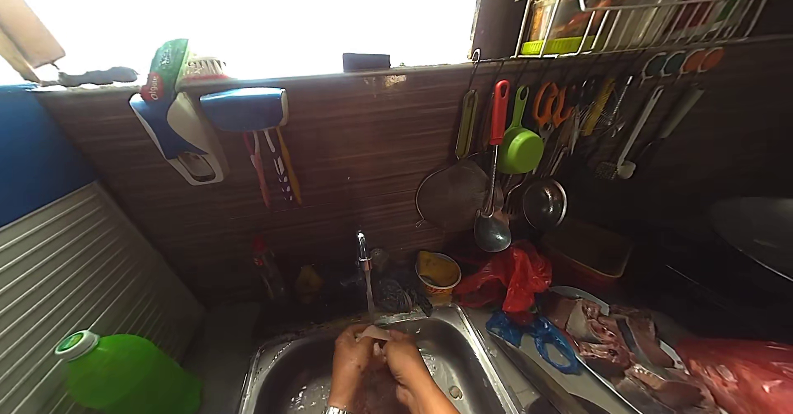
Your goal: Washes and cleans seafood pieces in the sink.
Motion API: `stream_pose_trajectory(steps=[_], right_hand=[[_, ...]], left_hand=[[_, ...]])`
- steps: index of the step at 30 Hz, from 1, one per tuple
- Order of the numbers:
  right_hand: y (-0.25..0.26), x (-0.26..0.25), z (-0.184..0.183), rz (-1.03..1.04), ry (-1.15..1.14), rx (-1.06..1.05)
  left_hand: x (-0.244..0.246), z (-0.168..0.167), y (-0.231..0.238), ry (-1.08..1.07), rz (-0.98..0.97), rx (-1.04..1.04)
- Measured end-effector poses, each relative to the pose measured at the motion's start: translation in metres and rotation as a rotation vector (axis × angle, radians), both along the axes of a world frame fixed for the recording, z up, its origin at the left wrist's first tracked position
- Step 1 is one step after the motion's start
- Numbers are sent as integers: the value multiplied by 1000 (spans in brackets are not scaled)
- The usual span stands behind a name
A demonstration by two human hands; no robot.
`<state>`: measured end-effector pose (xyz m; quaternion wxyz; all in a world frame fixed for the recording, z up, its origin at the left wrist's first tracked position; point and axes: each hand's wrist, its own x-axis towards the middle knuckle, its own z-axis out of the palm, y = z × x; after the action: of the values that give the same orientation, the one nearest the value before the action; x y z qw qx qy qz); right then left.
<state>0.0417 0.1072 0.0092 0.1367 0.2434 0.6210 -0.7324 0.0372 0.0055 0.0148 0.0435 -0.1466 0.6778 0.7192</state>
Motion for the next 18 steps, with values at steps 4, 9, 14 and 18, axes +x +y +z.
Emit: stream_pose_trajectory(steps=[4, 9, 14, 18], right_hand=[[-4, 7, 5, -160, 29, -264], [8, 18, 2, 108, 96, -564], [12, 22, -16, 422, 178, -757], [10, 20, -16, 246, 153, -603]], left_hand=[[2, -9, -7, -49, 7, -125], [5, -19, -19, -191, -51, 425], [6, -20, -21, -88, -70, 653], [-4, -20, -13, -62, 138, 549]])
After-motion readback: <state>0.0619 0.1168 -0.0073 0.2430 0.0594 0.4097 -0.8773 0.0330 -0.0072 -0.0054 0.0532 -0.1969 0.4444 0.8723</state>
